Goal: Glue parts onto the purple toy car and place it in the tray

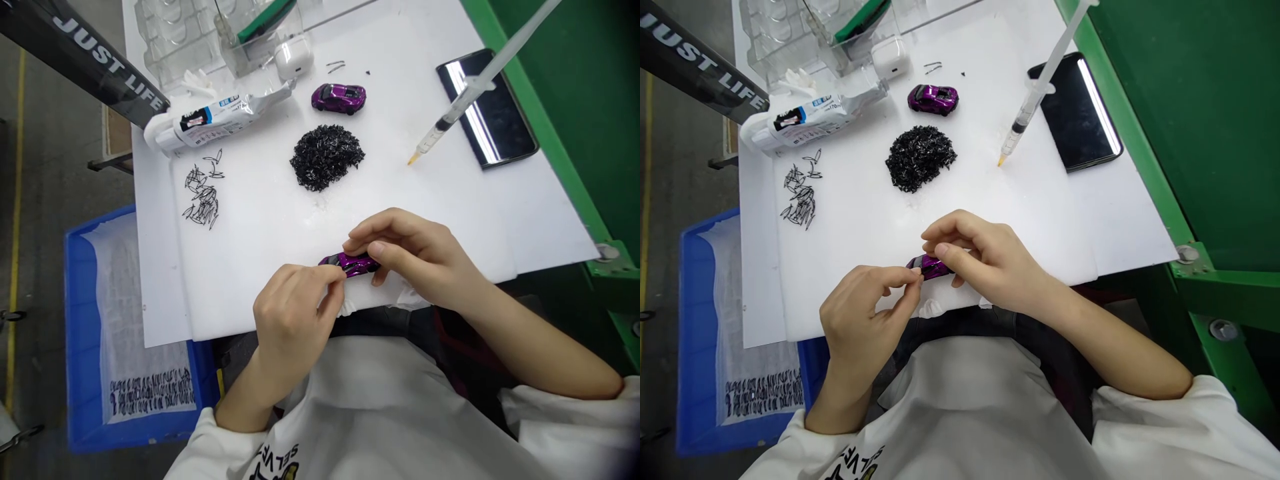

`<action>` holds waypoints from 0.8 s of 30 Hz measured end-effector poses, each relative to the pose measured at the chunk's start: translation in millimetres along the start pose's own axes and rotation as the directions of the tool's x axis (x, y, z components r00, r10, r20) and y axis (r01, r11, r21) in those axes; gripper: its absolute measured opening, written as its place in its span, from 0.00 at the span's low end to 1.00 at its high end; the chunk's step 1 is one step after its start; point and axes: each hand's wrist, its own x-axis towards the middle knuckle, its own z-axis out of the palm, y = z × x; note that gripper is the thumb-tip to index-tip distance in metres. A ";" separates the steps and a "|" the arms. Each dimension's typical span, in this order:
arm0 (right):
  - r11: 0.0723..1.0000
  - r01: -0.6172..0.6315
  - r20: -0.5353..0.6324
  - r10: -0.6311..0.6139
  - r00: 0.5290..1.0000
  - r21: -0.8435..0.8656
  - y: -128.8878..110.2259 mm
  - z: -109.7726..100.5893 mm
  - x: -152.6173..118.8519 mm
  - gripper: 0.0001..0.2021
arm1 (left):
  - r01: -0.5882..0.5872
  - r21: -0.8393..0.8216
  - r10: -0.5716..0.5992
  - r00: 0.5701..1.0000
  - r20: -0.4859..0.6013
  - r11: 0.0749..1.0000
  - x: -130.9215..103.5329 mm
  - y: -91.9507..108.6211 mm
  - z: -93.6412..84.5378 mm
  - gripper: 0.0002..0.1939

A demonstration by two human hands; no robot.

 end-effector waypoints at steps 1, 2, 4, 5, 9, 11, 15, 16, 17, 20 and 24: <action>1.000 0.005 0.003 -0.005 1.000 -0.013 0.2 -0.1 0.2 0.08 | -0.003 -0.002 0.003 1.000 -0.003 1.000 -0.6 0.0 0.2 0.08; 0.999 0.014 0.009 -0.013 1.000 -0.038 0.5 -0.2 0.5 0.08 | -0.001 -0.010 0.001 1.000 -0.005 1.000 -1.1 0.1 0.5 0.08; 0.991 0.052 0.029 -0.049 0.998 -0.125 1.0 -0.6 1.3 0.08 | 0.013 -0.035 -0.014 1.000 -0.005 0.999 -2.2 0.5 1.5 0.08; 0.981 0.080 0.044 -0.073 0.996 -0.178 1.3 -0.9 1.7 0.08 | 0.023 -0.048 -0.023 1.000 -0.009 0.999 -2.8 0.7 2.2 0.08; 0.937 0.186 0.087 -0.167 0.982 -0.297 1.8 -1.7 2.0 0.10 | 0.025 -0.082 -0.028 0.999 -0.046 0.996 -8.1 1.4 6.7 0.09; 0.910 0.240 0.071 -0.229 0.971 -0.337 1.8 -1.7 1.7 0.10 | 0.007 -0.091 -0.011 0.999 -0.051 0.996 -12.2 1.2 9.8 0.10; 0.765 0.345 0.045 -0.383 0.922 -0.543 2.0 -1.1 1.3 0.12 | -0.016 -0.109 0.010 0.998 -0.060 0.994 -19.1 -0.1 16.0 0.11; 0.728 0.353 0.059 -0.397 0.916 -0.587 2.2 -0.9 1.4 0.12 | -0.012 -0.121 0.004 0.998 -0.062 0.993 -19.7 -0.4 17.0 0.11; 0.698 0.359 0.081 -0.398 0.914 -0.620 2.4 -0.5 1.7 0.13 | 0.000 -0.136 -0.008 0.998 -0.063 0.991 -19.8 -0.7 17.6 0.11; 0.637 0.383 0.175 -0.365 0.914 -0.669 3.5 0.9 2.8 0.16 | 0.069 -0.195 -0.076 0.997 -0.031 0.978 -16.8 -0.9 17.1 0.11; 0.591 0.396 0.228 -0.340 0.912 -0.703 5.0 2.9 4.0 0.18 | 0.199 -0.207 -0.190 0.980 0.060 0.958 -9.0 -0.1 12.3 0.12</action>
